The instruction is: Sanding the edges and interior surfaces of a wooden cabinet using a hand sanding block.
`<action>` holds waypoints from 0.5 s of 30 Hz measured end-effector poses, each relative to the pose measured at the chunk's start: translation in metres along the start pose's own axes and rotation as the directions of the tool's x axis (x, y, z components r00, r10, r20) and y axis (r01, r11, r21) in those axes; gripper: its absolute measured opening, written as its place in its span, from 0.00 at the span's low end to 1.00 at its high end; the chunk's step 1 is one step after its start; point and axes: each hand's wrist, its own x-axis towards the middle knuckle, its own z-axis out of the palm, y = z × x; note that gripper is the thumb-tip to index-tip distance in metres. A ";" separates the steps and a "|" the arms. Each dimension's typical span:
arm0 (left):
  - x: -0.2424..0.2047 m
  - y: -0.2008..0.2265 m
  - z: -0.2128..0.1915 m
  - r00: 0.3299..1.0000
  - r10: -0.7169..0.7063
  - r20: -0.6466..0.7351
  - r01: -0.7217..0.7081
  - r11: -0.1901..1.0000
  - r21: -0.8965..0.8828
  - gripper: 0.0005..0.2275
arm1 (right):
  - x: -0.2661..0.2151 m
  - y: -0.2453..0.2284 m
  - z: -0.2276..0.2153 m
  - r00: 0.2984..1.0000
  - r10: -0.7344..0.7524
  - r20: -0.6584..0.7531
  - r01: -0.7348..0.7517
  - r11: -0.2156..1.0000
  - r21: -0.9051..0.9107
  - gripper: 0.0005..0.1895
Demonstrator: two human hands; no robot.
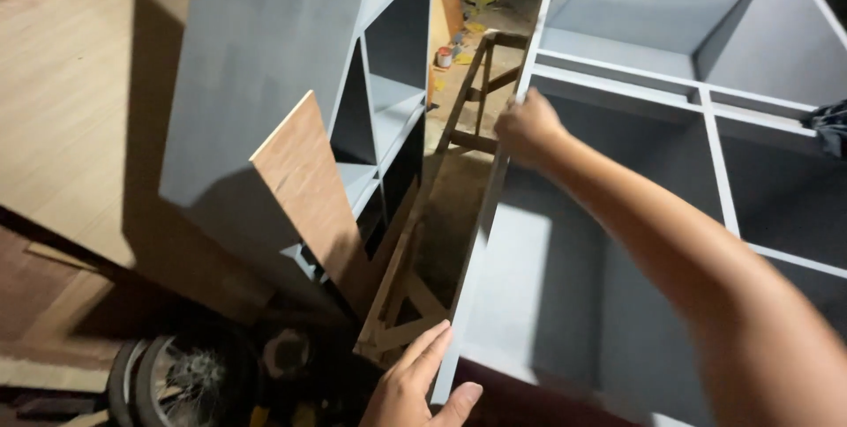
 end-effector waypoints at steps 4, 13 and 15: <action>0.013 -0.007 0.007 1.000 0.018 0.005 -0.018 1.000 0.002 0.35 | 0.002 0.004 -0.056 0.939 0.069 0.336 -0.057 0.997 -0.046 0.11; 0.044 -0.039 0.024 0.991 -0.065 0.120 0.058 0.996 0.063 0.40 | 0.003 -0.009 -0.049 0.972 -0.044 0.232 0.055 0.998 -0.040 0.11; 0.050 -0.069 0.043 0.991 -0.063 0.122 0.056 0.997 0.059 0.39 | 0.025 0.017 0.009 0.966 0.023 0.258 -0.001 0.997 -0.084 0.13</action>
